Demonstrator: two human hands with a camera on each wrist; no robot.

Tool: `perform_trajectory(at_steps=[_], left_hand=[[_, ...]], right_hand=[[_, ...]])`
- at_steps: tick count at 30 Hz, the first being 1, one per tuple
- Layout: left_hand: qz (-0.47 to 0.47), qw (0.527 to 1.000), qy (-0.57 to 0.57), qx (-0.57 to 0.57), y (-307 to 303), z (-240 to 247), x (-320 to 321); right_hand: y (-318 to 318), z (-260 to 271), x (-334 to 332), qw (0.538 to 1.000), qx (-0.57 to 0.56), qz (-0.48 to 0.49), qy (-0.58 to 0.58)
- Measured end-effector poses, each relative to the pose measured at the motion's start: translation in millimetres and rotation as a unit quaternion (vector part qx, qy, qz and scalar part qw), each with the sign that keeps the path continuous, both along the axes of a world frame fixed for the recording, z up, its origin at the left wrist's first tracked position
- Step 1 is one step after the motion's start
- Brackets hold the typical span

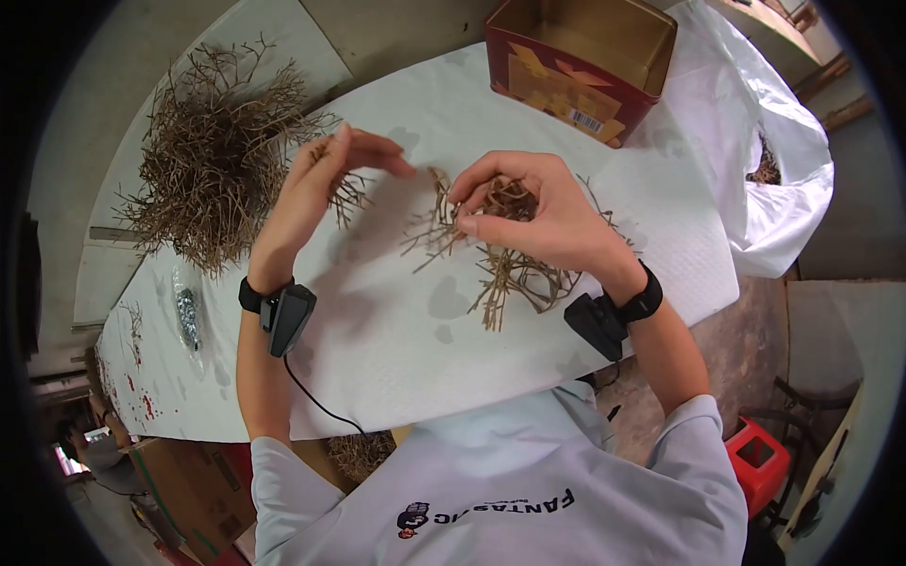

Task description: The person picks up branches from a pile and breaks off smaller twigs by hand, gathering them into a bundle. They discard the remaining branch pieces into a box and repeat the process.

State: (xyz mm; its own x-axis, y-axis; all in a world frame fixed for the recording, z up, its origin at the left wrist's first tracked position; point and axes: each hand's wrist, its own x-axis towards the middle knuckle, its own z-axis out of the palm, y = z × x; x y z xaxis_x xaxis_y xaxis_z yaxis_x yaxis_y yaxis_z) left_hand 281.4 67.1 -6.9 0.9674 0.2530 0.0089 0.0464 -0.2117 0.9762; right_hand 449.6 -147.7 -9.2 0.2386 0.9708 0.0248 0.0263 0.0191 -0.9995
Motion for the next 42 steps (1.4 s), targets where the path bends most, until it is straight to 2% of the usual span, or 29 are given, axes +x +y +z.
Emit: perform_trajectory(at_steps=[2,3,6,7,10,11,14,19,23,26,30,35,38,39,42], left_hand=[[0.059,0.998,-0.035,0.001,-0.6,-2.7,1.5],[0.059,0.998,-0.033,0.0,-6.1,-3.8,2.2],[-0.028,0.967,0.078,-0.243,-35.0,-8.1,5.7],[-0.026,0.966,0.077,-0.244,-36.5,-7.7,5.0],[-0.062,0.963,0.138,-0.224,-40.2,-2.5,5.2],[-0.063,0.962,0.14,-0.224,-39.8,-2.9,3.9],[0.016,0.97,0.179,-0.162,-34.4,-3.3,-1.0],[-0.027,0.975,0.178,-0.131,-39.5,-4.9,0.2],[-0.063,0.964,0.195,-0.169,-39.7,-11.4,2.1],[-0.085,0.936,0.136,-0.313,-40.2,-16.1,4.2],[-0.021,0.93,0.179,-0.32,-40.6,-6.7,5.3],[0.03,0.93,0.192,-0.313,-43.5,-10.2,6.6],[0.071,0.97,0.095,-0.21,-45.7,-16.6,7.4],[0.071,0.97,0.095,-0.21,-46.1,-16.5,7.7],[0.089,0.987,0.061,-0.118,-47.1,-15.8,9.4]], right_hand=[[-0.7,2.0,-2.6,0.997,0.001,0.047,0.054],[-0.6,-0.4,-3.7,0.997,0.0,0.047,0.056],[1.5,-10.1,-2.8,0.998,0.028,0.032,0.035],[1.7,-9.6,-1.2,0.998,0.027,0.034,0.035],[-1.4,-3.1,4.4,0.993,-0.015,0.018,-0.118],[-2.3,-0.1,3.4,0.993,-0.015,0.017,-0.116],[-2.7,9.9,-0.1,0.994,-0.069,0.027,-0.085],[-2.1,-1.2,-0.1,0.991,-0.076,0.044,-0.106],[-2.7,-2.9,-0.8,0.987,-0.1,0.054,-0.115],[-1.4,-3.7,-3.4,0.974,-0.066,0.01,-0.219],[-2.2,-0.7,0.9,0.965,-0.063,0.055,-0.248],[-3.3,-1.5,3.2,0.969,-0.067,0.09,-0.221],[-2.7,1.2,1.2,0.973,-0.062,0.104,-0.198],[-2.4,1.4,0.7,0.973,-0.062,0.104,-0.198],[-1.7,0.9,0.0,0.978,-0.062,0.085,-0.178]])
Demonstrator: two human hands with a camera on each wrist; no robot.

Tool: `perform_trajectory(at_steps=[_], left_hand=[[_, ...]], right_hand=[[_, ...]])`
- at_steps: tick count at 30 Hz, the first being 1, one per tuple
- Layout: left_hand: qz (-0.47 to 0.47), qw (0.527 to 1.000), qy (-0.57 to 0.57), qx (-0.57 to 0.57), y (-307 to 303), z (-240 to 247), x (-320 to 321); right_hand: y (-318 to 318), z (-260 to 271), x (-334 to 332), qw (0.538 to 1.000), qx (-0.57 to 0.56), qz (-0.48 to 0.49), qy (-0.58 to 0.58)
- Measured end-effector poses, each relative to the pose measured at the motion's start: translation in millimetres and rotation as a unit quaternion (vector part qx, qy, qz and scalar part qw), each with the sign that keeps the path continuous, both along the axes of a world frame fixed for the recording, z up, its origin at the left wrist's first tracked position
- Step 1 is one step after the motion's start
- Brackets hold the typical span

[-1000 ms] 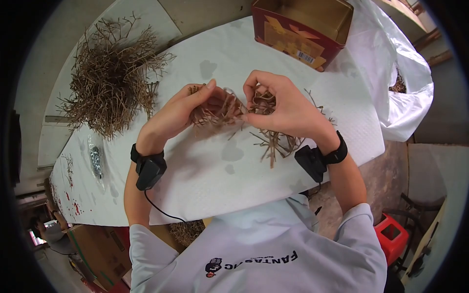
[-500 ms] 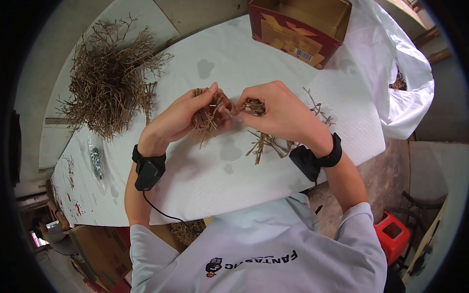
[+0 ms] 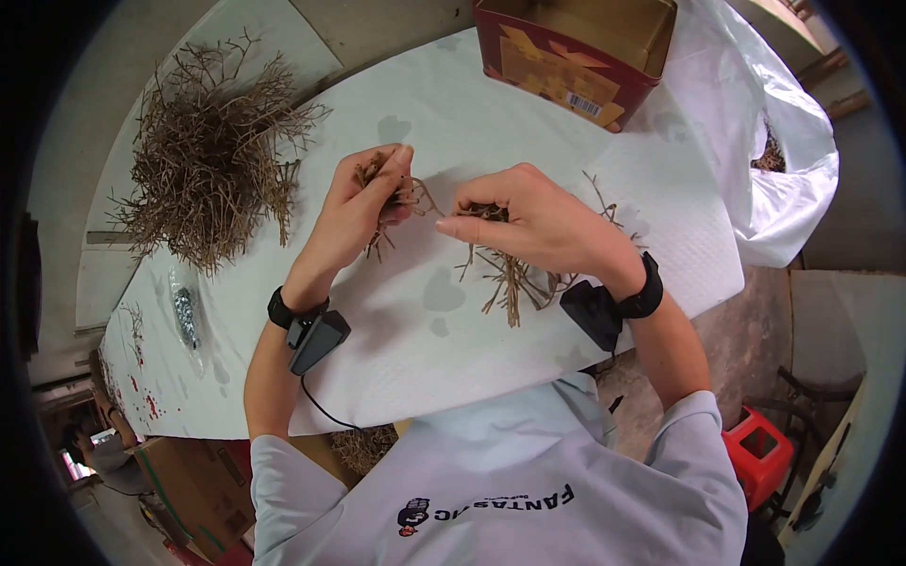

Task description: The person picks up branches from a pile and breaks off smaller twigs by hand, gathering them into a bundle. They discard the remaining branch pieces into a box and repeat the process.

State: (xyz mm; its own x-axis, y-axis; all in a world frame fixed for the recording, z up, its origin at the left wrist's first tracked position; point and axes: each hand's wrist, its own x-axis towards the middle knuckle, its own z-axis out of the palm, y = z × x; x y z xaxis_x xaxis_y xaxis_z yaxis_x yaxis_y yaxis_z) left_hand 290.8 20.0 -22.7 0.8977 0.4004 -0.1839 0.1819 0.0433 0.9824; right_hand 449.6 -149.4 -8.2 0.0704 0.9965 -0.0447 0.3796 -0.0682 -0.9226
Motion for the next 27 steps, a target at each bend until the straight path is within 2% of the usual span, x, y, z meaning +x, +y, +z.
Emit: perform_trajectory(at_steps=[5,8,9,13,17,20,22,24,25,26,27], left_hand=[[-0.042,0.998,-0.014,0.046,-5.4,8.3,-0.8],[-0.062,0.99,0.102,0.081,-6.6,7.7,-5.1],[-0.06,0.99,0.102,0.081,-5.7,6.7,-6.2],[-0.068,0.988,0.073,0.12,3.7,-1.3,-7.7],[-0.07,0.988,-0.019,0.139,15.4,-5.6,-8.9],[-0.117,0.961,-0.019,0.249,24.3,-0.3,-8.5],[-0.033,0.936,-0.07,0.343,38.2,1.6,-14.3],[0.165,0.9,-0.093,0.393,92.7,-1.3,-36.3],[0.205,0.908,-0.058,0.361,104.1,16.9,-50.4],[0.243,0.913,-0.023,0.326,107.7,33.4,-56.4],[0.239,0.915,-0.025,0.325,108.0,32.3,-52.5]], right_hand=[[-0.3,-5.6,1.3,1.0,0.002,-0.004,-0.006],[0.8,-4.1,1.0,0.999,0.024,0.018,-0.044],[1.1,-3.6,0.3,0.999,0.024,0.02,-0.043],[1.4,-1.6,-1.5,0.999,0.03,0.013,-0.036],[3.0,-0.6,-2.3,0.998,0.032,0.017,-0.057],[2.8,2.8,-2.7,0.998,0.022,0.013,-0.048],[-6.5,2.9,9.4,0.999,0.024,0.015,-0.042],[-9.9,2.4,23.8,0.999,0.033,0.025,-0.029],[-7.2,0.1,24.5,0.999,0.034,0.02,-0.028],[-4.4,-4.5,23.6,0.999,0.03,-0.015,0.022],[-0.8,-8.8,22.7,0.996,0.026,-0.047,0.068]])
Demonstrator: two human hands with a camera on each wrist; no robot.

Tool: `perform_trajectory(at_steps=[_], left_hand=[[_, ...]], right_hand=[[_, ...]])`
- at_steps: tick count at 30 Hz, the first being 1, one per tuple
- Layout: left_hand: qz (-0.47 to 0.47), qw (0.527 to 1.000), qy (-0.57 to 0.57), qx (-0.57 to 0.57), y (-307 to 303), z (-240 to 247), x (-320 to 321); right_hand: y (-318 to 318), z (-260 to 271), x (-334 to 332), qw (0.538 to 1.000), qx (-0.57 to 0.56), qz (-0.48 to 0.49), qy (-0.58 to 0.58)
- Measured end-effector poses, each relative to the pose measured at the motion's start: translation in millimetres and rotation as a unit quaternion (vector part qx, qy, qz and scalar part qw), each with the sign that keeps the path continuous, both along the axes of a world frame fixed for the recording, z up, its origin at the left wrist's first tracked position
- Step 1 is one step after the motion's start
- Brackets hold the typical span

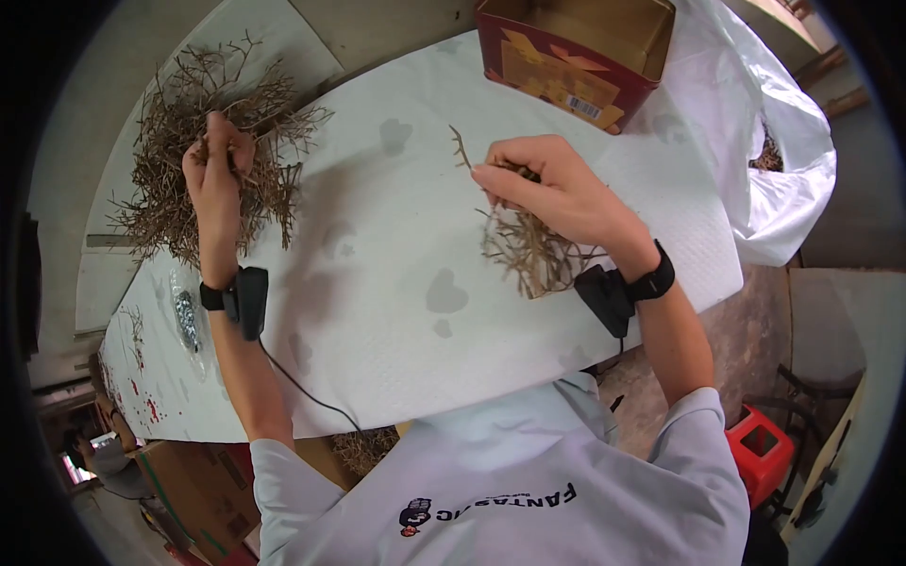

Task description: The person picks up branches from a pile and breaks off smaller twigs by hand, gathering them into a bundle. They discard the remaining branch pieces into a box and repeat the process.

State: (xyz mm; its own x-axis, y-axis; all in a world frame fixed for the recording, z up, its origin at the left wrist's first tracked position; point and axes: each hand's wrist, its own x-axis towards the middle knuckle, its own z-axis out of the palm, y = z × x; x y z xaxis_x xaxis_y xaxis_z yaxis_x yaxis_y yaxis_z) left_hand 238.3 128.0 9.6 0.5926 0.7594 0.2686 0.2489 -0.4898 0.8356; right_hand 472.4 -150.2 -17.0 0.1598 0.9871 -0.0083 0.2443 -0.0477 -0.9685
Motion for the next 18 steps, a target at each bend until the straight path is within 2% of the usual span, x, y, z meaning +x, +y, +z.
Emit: perform_trajectory(at_steps=[3,4,6,7,9,10,15,17,18], left_hand=[[-0.147,0.97,-0.172,-0.09,0.6,-6.7,8.9],[-0.145,0.97,-0.174,-0.09,-4.6,-10.3,11.5],[-0.257,0.927,-0.189,-0.199,-21.5,-17.1,23.2],[-0.258,0.926,-0.192,-0.199,-31.0,-17.5,27.0],[-0.295,0.86,-0.194,-0.368,-52.5,-13.6,28.8],[-0.311,0.817,-0.191,-0.447,-58.6,-11.4,29.2],[-0.397,0.811,-0.16,-0.398,-74.7,-23.8,36.4],[-0.309,0.929,-0.041,-0.2,-106.8,-4.6,44.4],[-0.255,0.962,0.019,-0.094,-116.9,-0.4,48.5]], right_hand=[[7.8,-3.6,0.9,0.997,0.012,-0.032,0.074],[7.7,-5.3,0.6,0.993,0.021,-0.042,0.107],[6.2,-6.5,0.9,0.989,0.028,-0.054,0.137],[6.7,-6.3,0.2,0.983,0.029,-0.056,0.174],[8.3,-6.2,-0.8,0.966,0.034,-0.061,0.25],[8.5,-7.9,-0.2,0.966,0.036,-0.061,0.248],[7.3,-16.3,-0.2,0.964,0.051,-0.049,0.256],[7.6,-17.8,-4.5,0.962,0.052,-0.057,0.26],[8.1,-20.0,-5.8,0.962,0.054,-0.058,0.262]])
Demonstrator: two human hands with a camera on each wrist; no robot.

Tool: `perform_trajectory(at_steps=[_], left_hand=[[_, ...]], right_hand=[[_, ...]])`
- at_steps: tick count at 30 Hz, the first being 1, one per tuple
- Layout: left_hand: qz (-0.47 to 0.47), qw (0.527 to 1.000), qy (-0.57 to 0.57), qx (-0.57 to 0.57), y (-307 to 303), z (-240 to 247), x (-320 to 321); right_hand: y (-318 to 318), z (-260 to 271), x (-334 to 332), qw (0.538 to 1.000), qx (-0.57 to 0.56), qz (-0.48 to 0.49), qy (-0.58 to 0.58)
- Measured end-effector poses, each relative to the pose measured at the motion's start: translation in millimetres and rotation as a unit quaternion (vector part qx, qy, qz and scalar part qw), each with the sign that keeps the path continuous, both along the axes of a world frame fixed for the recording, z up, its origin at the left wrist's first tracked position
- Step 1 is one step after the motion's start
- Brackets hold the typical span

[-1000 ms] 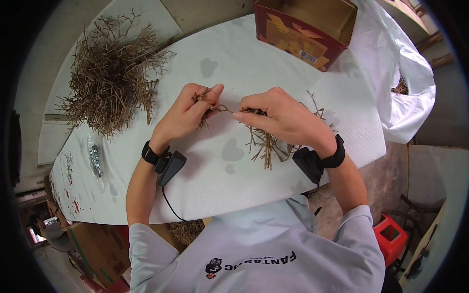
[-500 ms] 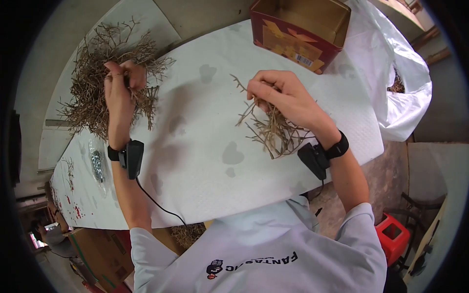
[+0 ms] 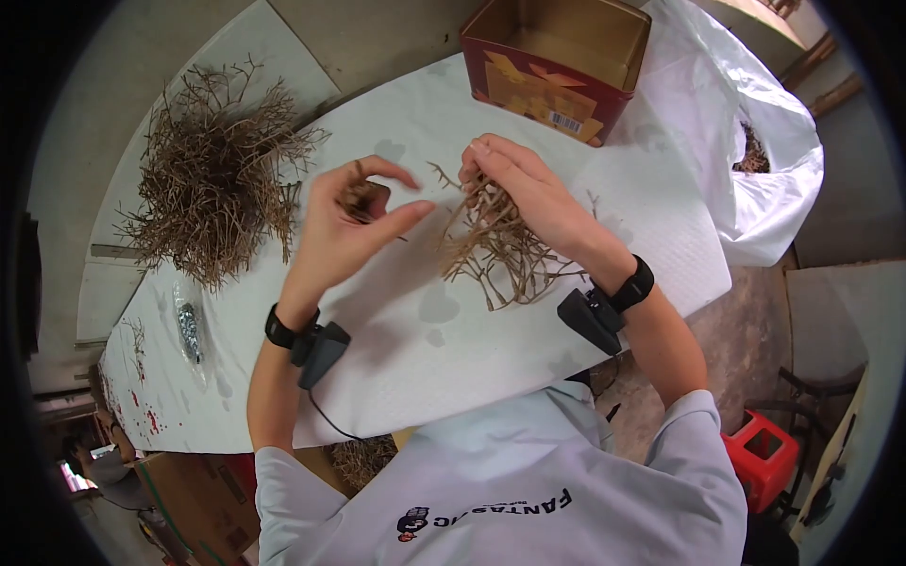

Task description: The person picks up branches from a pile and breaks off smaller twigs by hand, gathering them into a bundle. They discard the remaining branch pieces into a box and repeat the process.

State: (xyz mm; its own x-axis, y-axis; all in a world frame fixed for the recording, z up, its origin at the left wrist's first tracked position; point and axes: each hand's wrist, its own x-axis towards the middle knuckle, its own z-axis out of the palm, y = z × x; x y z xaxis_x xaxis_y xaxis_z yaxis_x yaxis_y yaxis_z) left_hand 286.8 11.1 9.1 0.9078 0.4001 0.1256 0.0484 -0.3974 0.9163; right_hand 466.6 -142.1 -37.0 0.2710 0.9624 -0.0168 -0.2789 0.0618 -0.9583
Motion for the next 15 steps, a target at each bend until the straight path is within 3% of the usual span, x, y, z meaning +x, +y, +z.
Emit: perform_trajectory(at_steps=[1,4,7,9,12,13,15], left_hand=[[-0.001,1.0,0.001,0.001,-3.9,-2.8,3.9],[-0.048,0.956,-0.112,0.266,-7.7,-18.7,12.4],[-0.067,0.951,-0.119,0.278,-3.0,-19.1,12.3],[-0.079,0.947,-0.122,0.286,-0.4,-16.4,10.6],[-0.043,0.997,-0.03,0.057,-1.6,-7.3,2.2],[-0.042,0.997,-0.031,0.058,-0.8,-8.0,2.3],[-0.017,0.996,-0.064,-0.059,1.2,-15.6,2.6]], right_hand=[[0.7,-3.2,-1.3,1.0,0.009,-0.004,-0.026],[2.2,-6.2,-4.2,0.996,0.028,-0.011,-0.078],[0.0,-0.9,-5.6,1.0,-0.006,-0.004,0.007],[-2.2,4.0,0.1,1.0,-0.004,0.012,0.004],[-3.0,7.5,3.8,0.999,-0.001,0.048,0.002],[-2.9,7.8,3.0,0.999,0.002,0.048,-0.022],[-3.2,8.6,1.3,0.996,0.009,0.049,-0.068]])
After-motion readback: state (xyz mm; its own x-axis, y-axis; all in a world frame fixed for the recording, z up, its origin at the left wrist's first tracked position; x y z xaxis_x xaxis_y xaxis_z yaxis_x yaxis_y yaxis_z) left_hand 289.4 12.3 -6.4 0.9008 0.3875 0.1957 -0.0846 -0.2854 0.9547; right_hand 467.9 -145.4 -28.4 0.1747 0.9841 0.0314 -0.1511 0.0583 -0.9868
